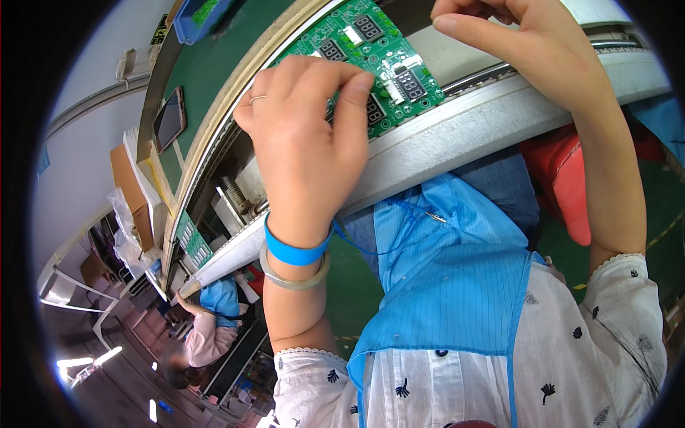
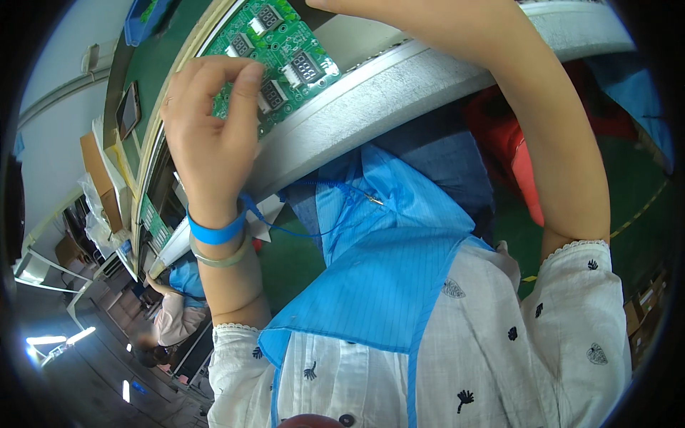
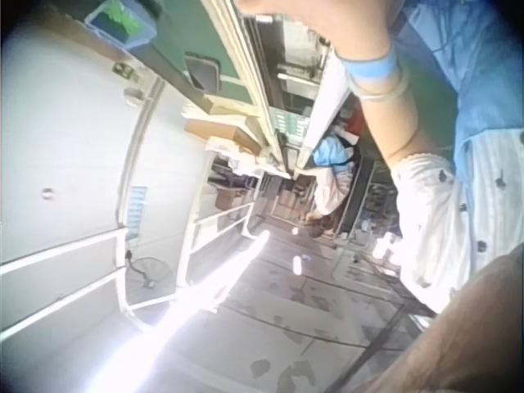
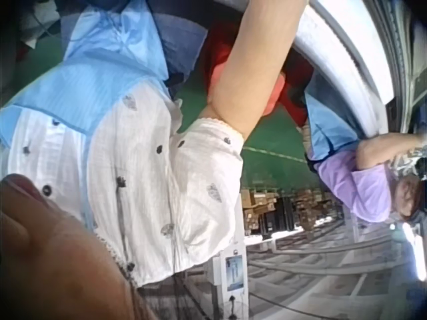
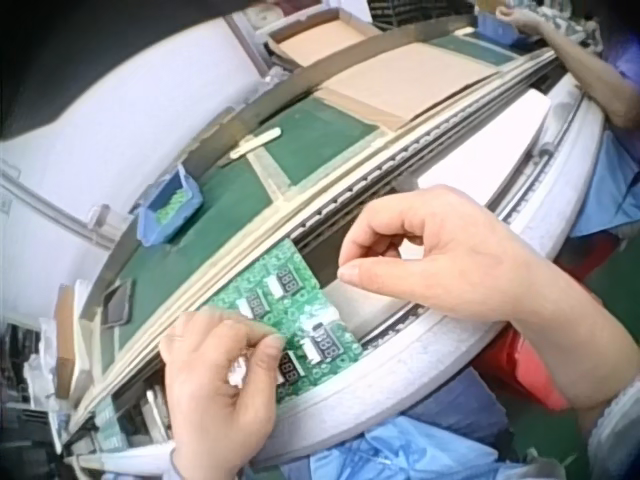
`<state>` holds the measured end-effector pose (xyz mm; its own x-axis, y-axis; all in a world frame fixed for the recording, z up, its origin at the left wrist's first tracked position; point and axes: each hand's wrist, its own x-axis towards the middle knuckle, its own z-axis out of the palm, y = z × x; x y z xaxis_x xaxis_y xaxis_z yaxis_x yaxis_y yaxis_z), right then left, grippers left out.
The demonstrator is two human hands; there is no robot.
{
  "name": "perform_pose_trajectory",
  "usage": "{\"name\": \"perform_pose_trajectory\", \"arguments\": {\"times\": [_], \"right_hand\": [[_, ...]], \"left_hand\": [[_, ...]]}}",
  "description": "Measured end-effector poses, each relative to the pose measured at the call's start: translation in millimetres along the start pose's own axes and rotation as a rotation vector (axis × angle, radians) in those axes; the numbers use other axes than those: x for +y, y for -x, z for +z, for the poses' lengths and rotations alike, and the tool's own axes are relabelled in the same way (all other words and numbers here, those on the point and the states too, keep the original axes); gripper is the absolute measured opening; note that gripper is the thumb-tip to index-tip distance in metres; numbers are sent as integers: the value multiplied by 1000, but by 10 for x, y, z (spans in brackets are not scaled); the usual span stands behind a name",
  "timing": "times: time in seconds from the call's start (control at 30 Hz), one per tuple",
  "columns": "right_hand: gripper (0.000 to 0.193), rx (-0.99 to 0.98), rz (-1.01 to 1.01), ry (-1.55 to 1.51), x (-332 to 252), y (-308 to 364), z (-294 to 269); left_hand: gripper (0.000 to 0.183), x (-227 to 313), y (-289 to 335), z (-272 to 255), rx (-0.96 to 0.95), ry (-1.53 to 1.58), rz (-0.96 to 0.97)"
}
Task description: The person places small green electronic components onto a green circuit board. They pick components from a container and insert them into specific slots on the board, repeating this process for multiple components.
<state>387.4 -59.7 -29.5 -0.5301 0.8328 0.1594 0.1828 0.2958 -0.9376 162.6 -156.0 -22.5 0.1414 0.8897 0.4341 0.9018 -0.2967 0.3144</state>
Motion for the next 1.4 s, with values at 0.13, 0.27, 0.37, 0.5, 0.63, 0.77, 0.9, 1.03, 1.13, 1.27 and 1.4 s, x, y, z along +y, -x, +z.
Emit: {"name": "perform_pose_trajectory", "arguments": {"times": [0.13,0.27,0.37,0.5,0.63,0.77,0.9,1.03,1.13,1.27,1.4], "right_hand": [[15,-50,84,-18,141,-24,-17],[19,-126,94,12,102,-238,-96],[15,-124,-54,-89,-286,-598,99],[21,-73,-429,466,-742,-1282,224],[22,-91,-639,704,-520,-2404,671],[23,-180,-445,1058,-632,-2695,1157],[29,-265,-298,1125,-618,-2598,1213],[33,-272,-226,1189,-559,-2679,1300],[32,-278,-256,1177,-590,-2626,1312],[32,-287,-244,1241,-549,-2686,1341],[31,-307,-232,1246,-594,-2645,1336]], "left_hand": [[7,-193,-68,-232,85,113,-182],[16,-533,-311,-549,162,95,-326],[19,-894,-494,-807,94,-103,-363],[21,-1382,-1027,-707,52,5,-314],[22,-1684,-1310,-626,-74,-179,-271],[20,-1820,-1362,-583,-199,-273,-359],[20,-1712,-1376,-507,-237,-417,-363],[18,-1809,-1379,-375,-132,-563,-217],[17,-1804,-1353,-373,-117,-655,-204],[16,-1735,-1307,-321,20,-669,-116],[13,-1854,-1306,-319,99,-533,-99]]}}
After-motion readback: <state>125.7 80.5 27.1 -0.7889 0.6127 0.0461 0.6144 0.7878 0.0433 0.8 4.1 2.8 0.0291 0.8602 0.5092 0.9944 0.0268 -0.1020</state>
